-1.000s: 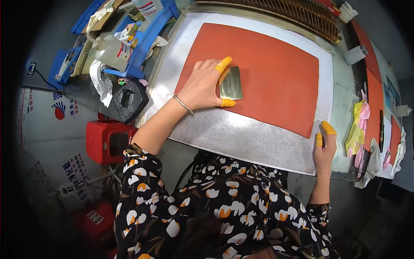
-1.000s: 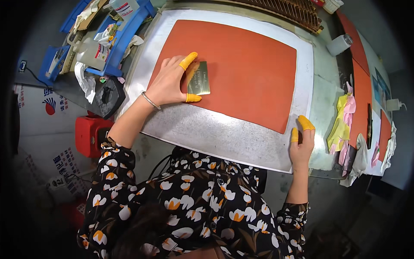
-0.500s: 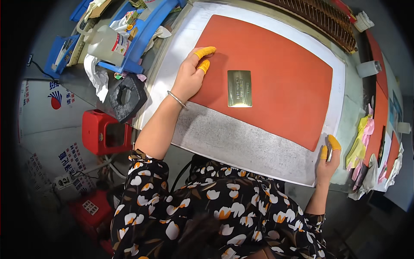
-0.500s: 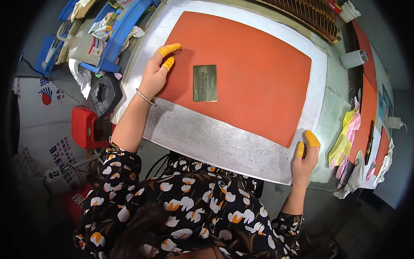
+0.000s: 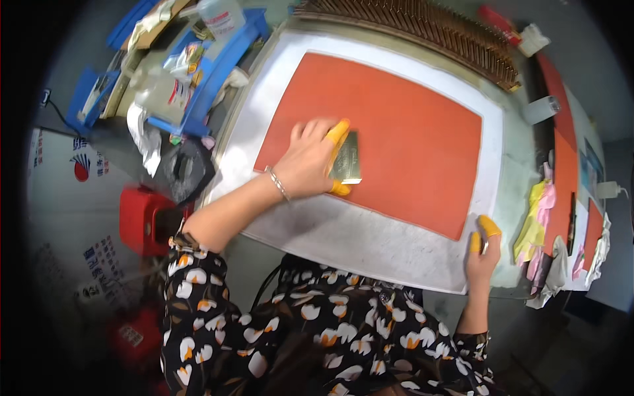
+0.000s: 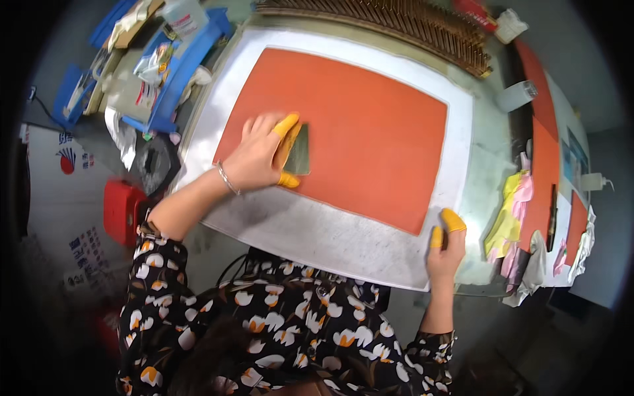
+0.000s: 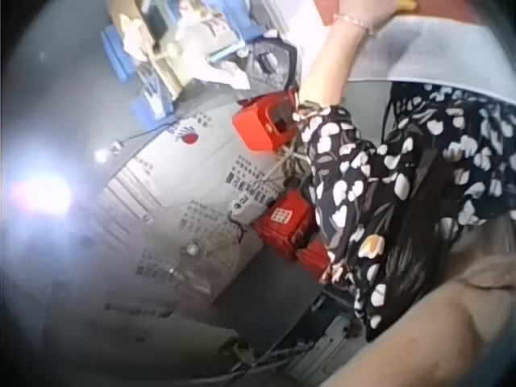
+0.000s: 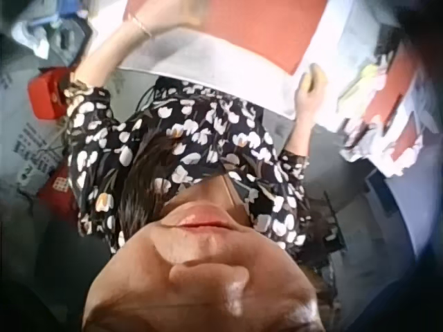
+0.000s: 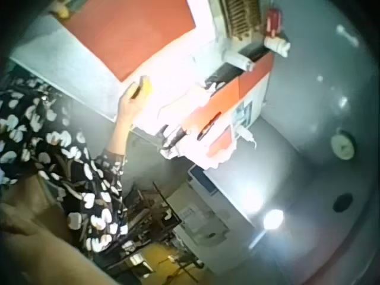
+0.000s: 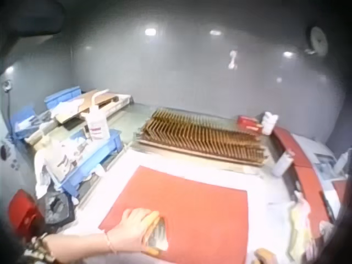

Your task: The person cleans a small rectangular metal plate with a yellow cloth, then retrieves a stack of similar plates from a large industrial oven using pliers. They place the stack on a workbench and proceed to clean a red mat on the table with a liquid solution and a cloth.

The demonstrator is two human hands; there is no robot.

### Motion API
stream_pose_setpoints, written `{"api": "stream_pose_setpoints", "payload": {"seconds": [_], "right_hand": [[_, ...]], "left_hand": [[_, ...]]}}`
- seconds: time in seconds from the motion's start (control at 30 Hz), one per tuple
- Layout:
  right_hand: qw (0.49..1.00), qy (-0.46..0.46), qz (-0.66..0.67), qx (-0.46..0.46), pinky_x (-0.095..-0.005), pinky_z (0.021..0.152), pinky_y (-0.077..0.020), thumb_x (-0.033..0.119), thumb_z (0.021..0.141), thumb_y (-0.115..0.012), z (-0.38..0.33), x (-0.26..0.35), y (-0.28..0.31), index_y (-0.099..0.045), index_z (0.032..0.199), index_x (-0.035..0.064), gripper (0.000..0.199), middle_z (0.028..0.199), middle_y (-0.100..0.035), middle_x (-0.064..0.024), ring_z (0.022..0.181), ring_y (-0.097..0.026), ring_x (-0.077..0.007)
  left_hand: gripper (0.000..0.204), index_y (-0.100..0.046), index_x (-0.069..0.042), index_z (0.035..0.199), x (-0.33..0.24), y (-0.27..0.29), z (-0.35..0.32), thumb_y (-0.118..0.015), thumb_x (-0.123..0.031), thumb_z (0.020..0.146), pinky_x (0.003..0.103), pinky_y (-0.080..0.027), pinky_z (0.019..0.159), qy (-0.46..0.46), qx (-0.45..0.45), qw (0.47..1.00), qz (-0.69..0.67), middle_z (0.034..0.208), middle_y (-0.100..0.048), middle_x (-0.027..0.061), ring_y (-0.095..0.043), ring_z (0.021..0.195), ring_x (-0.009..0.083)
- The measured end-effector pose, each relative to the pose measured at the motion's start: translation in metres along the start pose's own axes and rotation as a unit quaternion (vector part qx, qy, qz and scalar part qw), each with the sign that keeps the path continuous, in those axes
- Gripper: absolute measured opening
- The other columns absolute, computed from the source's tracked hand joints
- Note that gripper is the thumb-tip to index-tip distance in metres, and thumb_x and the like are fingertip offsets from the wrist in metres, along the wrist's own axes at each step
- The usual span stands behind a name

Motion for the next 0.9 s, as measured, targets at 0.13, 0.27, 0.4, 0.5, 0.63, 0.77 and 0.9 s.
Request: {"api": "stream_pose_setpoints", "payload": {"seconds": [0.13,0.27,0.4,0.5,0.63,0.77,0.9], "right_hand": [[1.000,-0.005,-0.008,0.005,-0.0343,0.082,-0.0435,-0.004,0.075,-0.056,0.002,0.005,0.002,-0.055,0.105,-0.0027,0.029,0.104,-0.055,-0.0180,0.096,-0.053,-0.0314],[1.000,0.019,-0.013,-0.001,-0.0356,0.083,-0.0429,-0.004,0.074,-0.056,0.004,0.006,0.007,-0.056,0.102,-0.0020,0.028,0.104,-0.055,-0.0171,0.096,-0.053,-0.0321],[0.998,0.050,-0.034,-0.013,-0.0334,0.082,-0.0432,-0.003,0.075,-0.056,0.004,0.008,0.012,-0.056,0.104,-0.0009,0.029,0.104,-0.054,-0.0161,0.096,-0.053,-0.0305],[0.998,0.060,-0.012,-0.015,-0.0334,0.083,-0.0425,-0.003,0.075,-0.056,0.006,0.008,0.014,-0.056,0.104,-0.0005,0.029,0.104,-0.054,-0.0162,0.097,-0.052,-0.0312],[0.998,0.060,-0.009,-0.007,-0.0339,0.084,-0.0421,-0.003,0.075,-0.056,0.009,0.009,0.009,-0.056,0.103,-0.0007,0.028,0.104,-0.054,-0.0170,0.098,-0.052,-0.0309],[0.996,0.081,-0.027,-0.007,-0.0346,0.085,-0.0421,-0.003,0.075,-0.056,0.006,0.009,0.010,-0.055,0.103,-0.0014,0.028,0.104,-0.054,-0.0173,0.099,-0.052,-0.0312],[0.997,0.068,-0.031,0.011,-0.0349,0.085,-0.0433,-0.003,0.075,-0.055,0.000,0.008,0.009,-0.055,0.103,-0.0025,0.027,0.106,-0.053,-0.0179,0.100,-0.052,-0.0313]], "left_hand": [[0.087,-0.039,-0.002,0.124,0.000,-0.006,-0.002,-0.081,-0.027,0.052,0.041,-0.028,0.094,0.002,0.026,1.000,0.000,0.115,-0.039,0.0149,-0.036,0.111,0.0312],[0.086,-0.040,-0.003,0.123,-0.005,-0.001,0.005,-0.081,-0.026,0.051,0.040,-0.028,0.093,0.033,0.039,0.999,0.015,0.114,-0.039,0.0145,-0.036,0.110,0.0310],[0.077,-0.044,0.000,0.114,-0.009,-0.001,0.009,-0.081,-0.029,0.053,0.042,-0.028,0.091,0.044,0.028,0.998,0.041,0.112,-0.040,0.0158,-0.036,0.109,0.0319],[0.079,-0.041,-0.002,0.111,-0.007,0.000,0.004,-0.083,-0.027,0.049,0.042,-0.031,0.088,0.038,0.004,0.999,0.030,0.111,-0.039,0.0137,-0.038,0.106,0.0323],[0.084,-0.041,-0.001,0.116,-0.006,0.000,0.001,-0.081,-0.036,0.051,0.039,-0.040,0.079,0.009,0.024,0.998,0.064,0.104,-0.045,0.0139,-0.046,0.097,0.0315],[0.082,-0.042,-0.003,0.121,-0.038,0.009,0.014,-0.073,-0.044,0.057,0.038,-0.046,0.069,-0.039,0.116,0.976,0.182,0.096,-0.053,0.0144,-0.054,0.088,0.0293],[0.080,-0.041,-0.009,0.125,-0.034,0.038,0.024,-0.070,-0.043,0.059,0.039,-0.049,0.061,0.021,0.121,0.979,0.165,0.092,-0.055,0.0152,-0.059,0.070,0.0301]]}}
Point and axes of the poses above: each hand's wrist, its own z-axis towards the middle knuckle, its own y-axis out of the back of the hand, x = y × z, the point moved 6 cm from there along z, towards the middle knuckle
